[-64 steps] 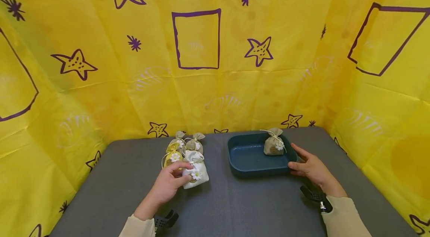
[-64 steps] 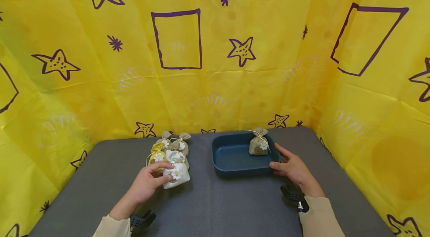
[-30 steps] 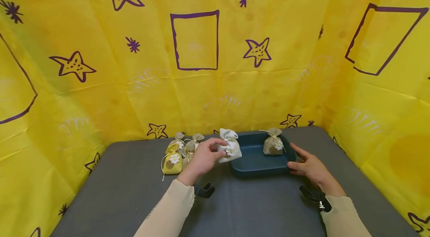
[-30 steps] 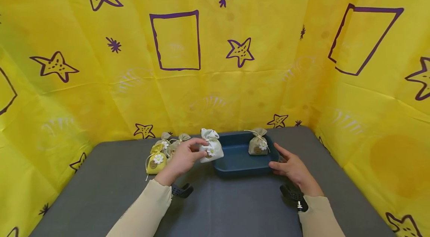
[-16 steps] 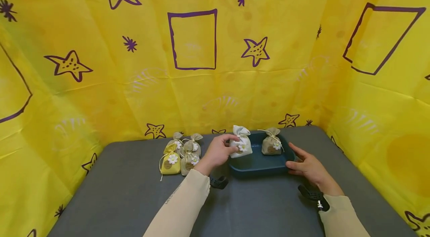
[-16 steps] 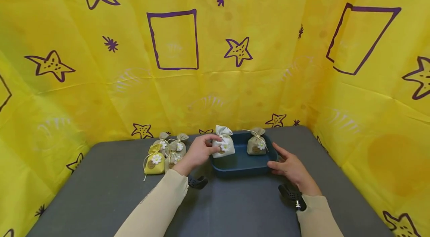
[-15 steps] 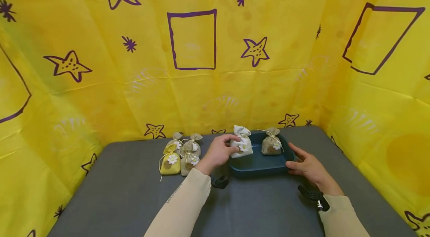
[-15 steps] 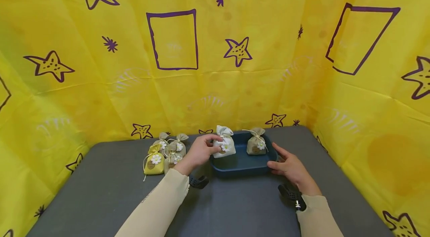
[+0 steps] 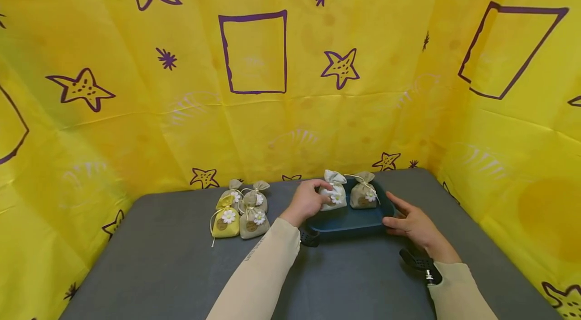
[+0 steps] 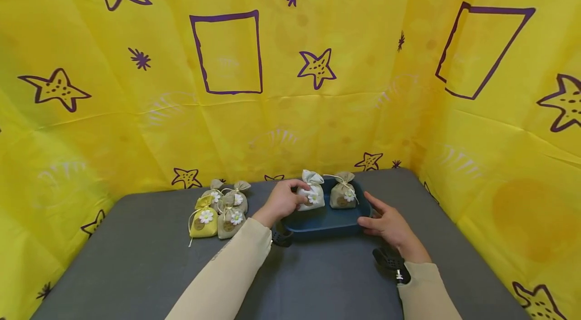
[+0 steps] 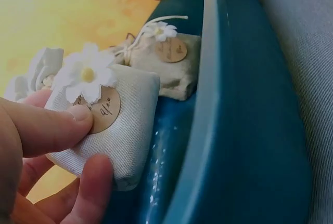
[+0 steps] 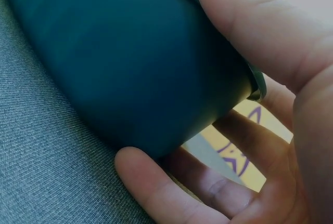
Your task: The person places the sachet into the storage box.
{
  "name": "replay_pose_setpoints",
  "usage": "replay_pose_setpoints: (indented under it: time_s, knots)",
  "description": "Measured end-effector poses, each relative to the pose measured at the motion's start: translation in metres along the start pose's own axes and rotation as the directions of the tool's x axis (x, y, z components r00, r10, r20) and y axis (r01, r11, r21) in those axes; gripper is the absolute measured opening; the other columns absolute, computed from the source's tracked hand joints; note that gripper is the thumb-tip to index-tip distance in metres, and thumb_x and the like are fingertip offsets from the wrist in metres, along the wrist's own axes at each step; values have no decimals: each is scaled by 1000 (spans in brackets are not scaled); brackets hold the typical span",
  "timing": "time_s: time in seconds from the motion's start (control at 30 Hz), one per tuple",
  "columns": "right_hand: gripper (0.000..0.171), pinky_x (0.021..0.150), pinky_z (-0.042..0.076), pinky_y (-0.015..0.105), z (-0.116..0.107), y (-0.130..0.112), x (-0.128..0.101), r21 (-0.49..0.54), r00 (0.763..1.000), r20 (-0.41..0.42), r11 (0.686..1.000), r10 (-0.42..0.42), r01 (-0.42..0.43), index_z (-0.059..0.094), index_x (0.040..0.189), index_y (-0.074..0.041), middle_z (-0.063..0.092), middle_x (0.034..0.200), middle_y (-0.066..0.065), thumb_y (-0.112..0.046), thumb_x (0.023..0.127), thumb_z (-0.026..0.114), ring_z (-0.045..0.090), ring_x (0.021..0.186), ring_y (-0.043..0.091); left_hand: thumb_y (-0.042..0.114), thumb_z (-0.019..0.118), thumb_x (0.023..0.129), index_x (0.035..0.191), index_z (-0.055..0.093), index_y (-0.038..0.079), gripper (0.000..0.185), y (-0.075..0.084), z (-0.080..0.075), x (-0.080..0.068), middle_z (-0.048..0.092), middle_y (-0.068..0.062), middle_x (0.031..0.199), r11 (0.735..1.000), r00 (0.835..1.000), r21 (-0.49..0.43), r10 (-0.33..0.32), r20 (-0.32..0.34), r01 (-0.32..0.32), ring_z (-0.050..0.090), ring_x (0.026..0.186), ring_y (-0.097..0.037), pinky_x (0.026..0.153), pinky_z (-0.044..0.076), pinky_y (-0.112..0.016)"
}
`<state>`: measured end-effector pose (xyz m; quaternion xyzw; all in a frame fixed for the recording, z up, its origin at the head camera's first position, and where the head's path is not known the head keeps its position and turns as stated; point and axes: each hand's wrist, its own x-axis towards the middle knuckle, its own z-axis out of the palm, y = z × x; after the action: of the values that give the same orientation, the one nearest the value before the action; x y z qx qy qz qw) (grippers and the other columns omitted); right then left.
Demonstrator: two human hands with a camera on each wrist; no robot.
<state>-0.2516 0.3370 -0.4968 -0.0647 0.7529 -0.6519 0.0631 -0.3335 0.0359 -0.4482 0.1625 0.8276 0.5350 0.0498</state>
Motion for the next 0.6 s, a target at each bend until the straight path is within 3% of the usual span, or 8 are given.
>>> replay_pose_setpoints:
  time_s: [0.2,0.47,0.6]
  knots:
    - [86,85,53,44,1,2,1,13,1000,-10,1000,13,-13,20,160,-13,2,163,22,-12,92,73,21,141,49,-3,79,76,94,77,18,28,0,13,10,67,5,99,995,999,100,27,-28,-24,50,72,-18,61,42,-28]
    - [88,85,53,45,1,0,0,23,1000,-7,1000,0,0,20,160,-11,1,162,25,-14,91,75,22,140,51,-2,75,79,97,77,19,28,-10,27,16,67,3,98,987,1000,160,-15,18,12,50,70,-19,58,40,-27]
    - [87,84,53,45,0,0,-1,32,1000,-13,999,9,-8,21,160,-12,1,162,24,-12,91,74,21,140,50,-2,76,79,106,75,15,32,-12,32,18,68,-1,107,983,1000,182,5,17,-8,54,81,-17,67,43,-27]
